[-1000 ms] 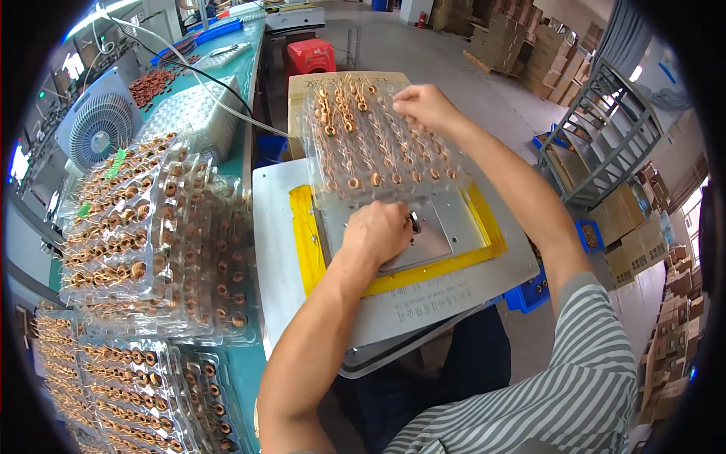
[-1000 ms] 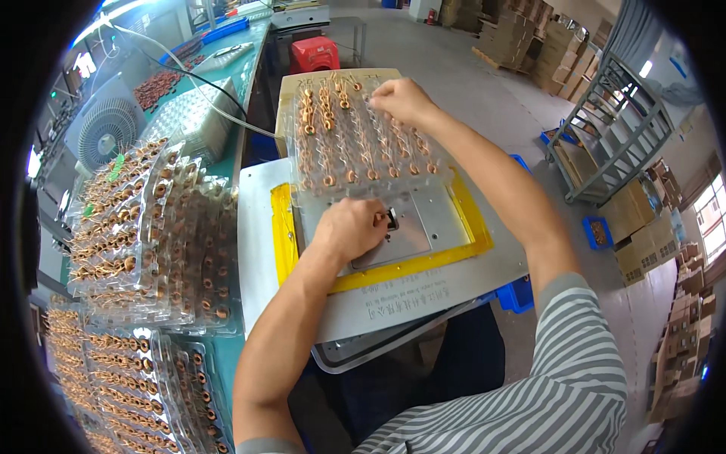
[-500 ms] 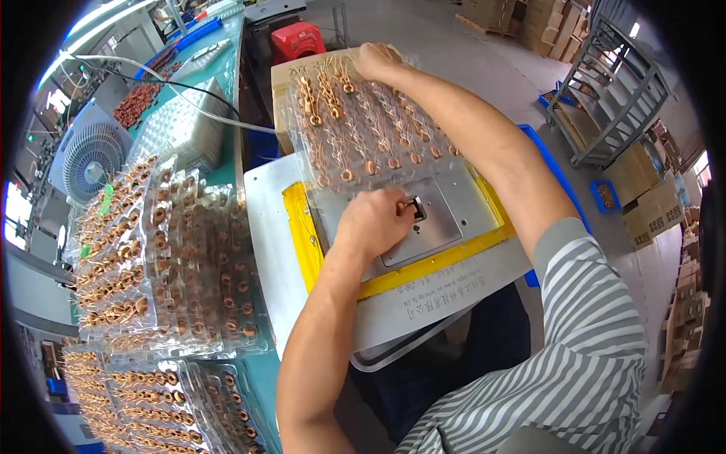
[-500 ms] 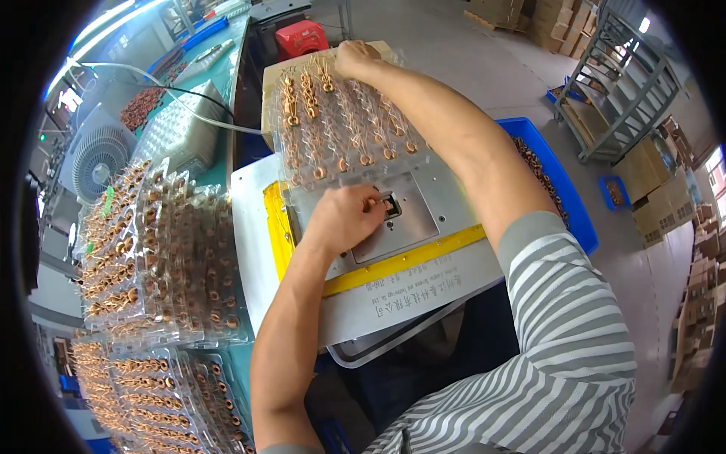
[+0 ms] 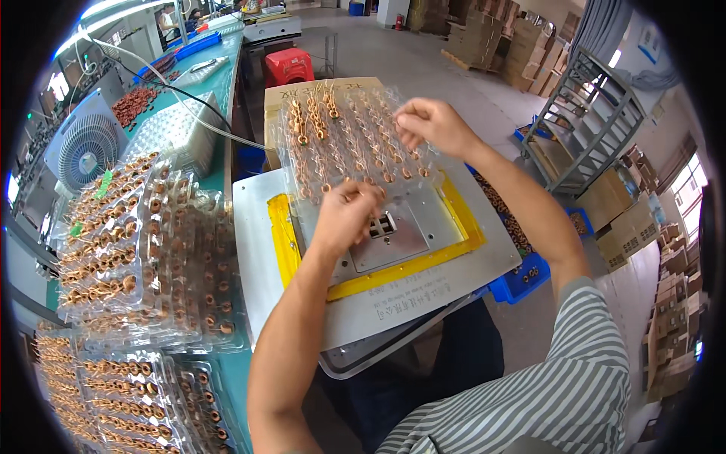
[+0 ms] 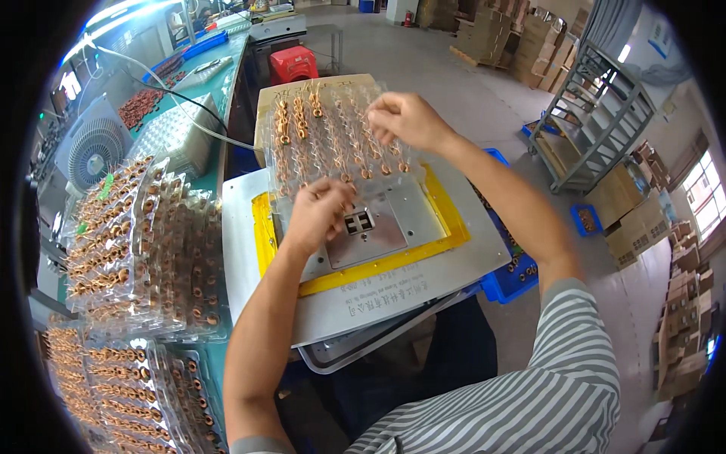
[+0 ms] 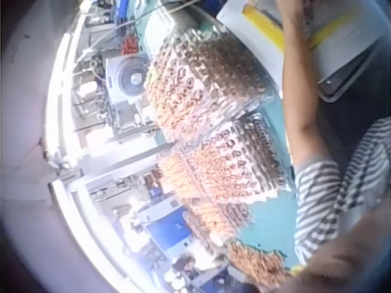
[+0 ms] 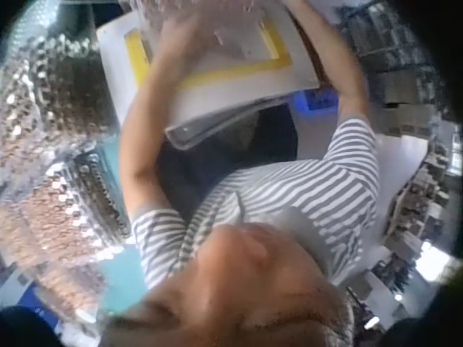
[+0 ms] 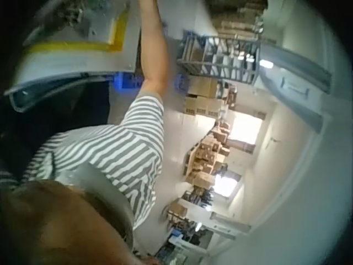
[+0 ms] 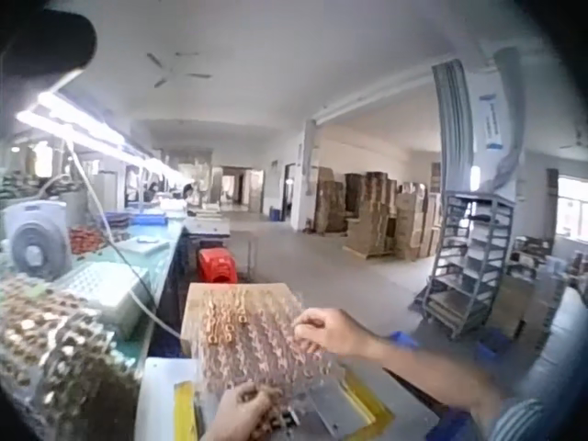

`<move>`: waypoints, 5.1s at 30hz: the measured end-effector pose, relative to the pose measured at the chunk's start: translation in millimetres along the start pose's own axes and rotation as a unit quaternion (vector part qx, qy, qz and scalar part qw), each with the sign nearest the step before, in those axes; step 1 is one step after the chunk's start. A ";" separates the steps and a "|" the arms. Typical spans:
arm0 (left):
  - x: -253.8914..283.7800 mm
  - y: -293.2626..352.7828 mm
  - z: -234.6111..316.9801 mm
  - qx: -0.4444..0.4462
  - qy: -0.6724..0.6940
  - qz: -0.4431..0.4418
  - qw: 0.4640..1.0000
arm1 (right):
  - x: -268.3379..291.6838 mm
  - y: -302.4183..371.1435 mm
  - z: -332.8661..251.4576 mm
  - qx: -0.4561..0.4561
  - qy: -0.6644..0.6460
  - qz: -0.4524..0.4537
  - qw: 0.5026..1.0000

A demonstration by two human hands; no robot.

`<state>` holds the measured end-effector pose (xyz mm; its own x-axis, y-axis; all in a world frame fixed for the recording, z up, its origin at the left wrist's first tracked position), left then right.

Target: The person trims the wire leads of toroidal coils by inserting them into a tabletop trimming machine by hand. The person pulls out and reinserts the metal scrap collection tray beneath the machine, then continues trimming coil leads.

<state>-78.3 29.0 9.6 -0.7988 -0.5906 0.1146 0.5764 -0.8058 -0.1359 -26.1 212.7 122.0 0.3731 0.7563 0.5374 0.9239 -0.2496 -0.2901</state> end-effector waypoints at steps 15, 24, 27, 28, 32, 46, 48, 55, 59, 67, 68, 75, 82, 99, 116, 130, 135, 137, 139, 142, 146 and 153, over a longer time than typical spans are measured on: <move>4.3 -0.7 7.6 0.040 0.471 0.035 0.881 | -36.5 99.6 9.8 -0.127 0.005 -0.131 0.983; 14.1 -1.4 11.3 0.021 0.478 0.060 0.876 | -71.1 87.5 36.9 -0.184 0.063 -0.113 0.974; 12.9 0.1 11.9 0.028 0.473 0.059 0.879 | -72.3 84.9 25.1 -0.203 0.114 -0.133 0.963; 12.1 0.3 11.7 0.031 0.468 0.058 0.881 | -71.2 84.2 23.0 -0.204 0.114 -0.135 0.963; 11.4 -1.1 11.3 0.032 0.471 0.052 0.880 | -69.2 81.3 12.6 -0.193 0.158 -0.152 0.956; 9.6 0.2 11.2 0.054 0.483 0.046 0.873 | -80.8 61.7 -10.1 0.005 0.331 -0.190 0.924; 9.5 1.3 11.9 0.054 0.483 0.042 0.873 | -81.9 61.0 -12.4 -0.010 0.332 -0.189 0.924; 8.8 2.0 13.2 0.052 0.468 0.042 0.881 | -83.2 61.7 -14.9 -0.021 0.335 -0.224 0.915; 7.3 1.1 13.7 0.053 0.470 0.037 0.880 | -87.9 61.3 -3.3 -0.003 0.316 -0.198 0.928; 8.1 1.9 14.0 0.052 0.478 0.038 0.876 | -97.6 71.3 7.0 -0.075 0.246 -0.108 0.960; 8.1 1.5 14.0 0.051 0.476 0.037 0.877 | -100.1 76.9 11.9 -0.122 0.212 -0.103 0.964; 4.7 1.8 10.5 0.061 0.473 0.035 0.878 | -104.2 87.8 28.8 -0.109 0.171 -0.080 0.976; 2.1 3.2 7.0 0.067 0.470 0.020 0.880 | -108.1 86.2 31.3 -0.001 0.235 -0.050 0.971; 3.5 -1.2 2.3 0.078 0.497 0.021 0.864 | -108.5 86.0 29.7 0.012 0.243 -0.065 0.968; -5.9 -1.4 -0.6 0.115 0.496 -0.019 0.860 | -41.0 133.7 63.0 -0.147 -0.267 -0.001 0.952; -19.8 7.6 4.6 0.102 0.268 -0.017 0.958 | -35.0 126.7 23.9 -0.091 -0.150 0.021 0.984; -14.8 7.5 4.1 0.080 0.209 -0.022 0.974 | -63.3 83.3 19.0 -0.024 -0.068 -0.026 0.997; -13.7 6.8 1.1 0.075 0.187 -0.012 0.979 | -67.7 79.1 17.9 -0.046 -0.088 -0.053 0.994; -13.0 5.9 -0.2 0.072 0.179 -0.007 0.981 | -70.3 77.9 20.7 -0.027 -0.082 -0.059 0.995; -14.9 4.6 1.2 0.049 0.149 -0.003 0.988 | -74.8 80.0 27.9 -0.031 -0.068 -0.091 0.993; -3.7 5.5 14.3 -0.018 0.183 0.071 0.980 | -84.0 82.7 42.9 -0.007 -0.136 -0.026 0.990; 5.0 6.6 13.0 -0.006 0.251 0.109 0.962 | -92.2 87.7 44.4 -0.028 -0.111 -0.032 0.993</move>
<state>-76.2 20.2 22.0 -0.6432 -0.6486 -0.4070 0.7404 -0.6622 -0.1148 16.7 148.0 11.9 0.2915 0.8850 0.3631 0.9505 -0.2252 -0.2142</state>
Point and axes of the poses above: each hand's wrist, its own y-axis away from the middle knuckle, its own x-axis out of the back of the hand, z = x × y, the point moved 6 cm from there along -y, towards the middle knuckle, and after that the axes turned 4 degrees about y, right-handed, at the moved point
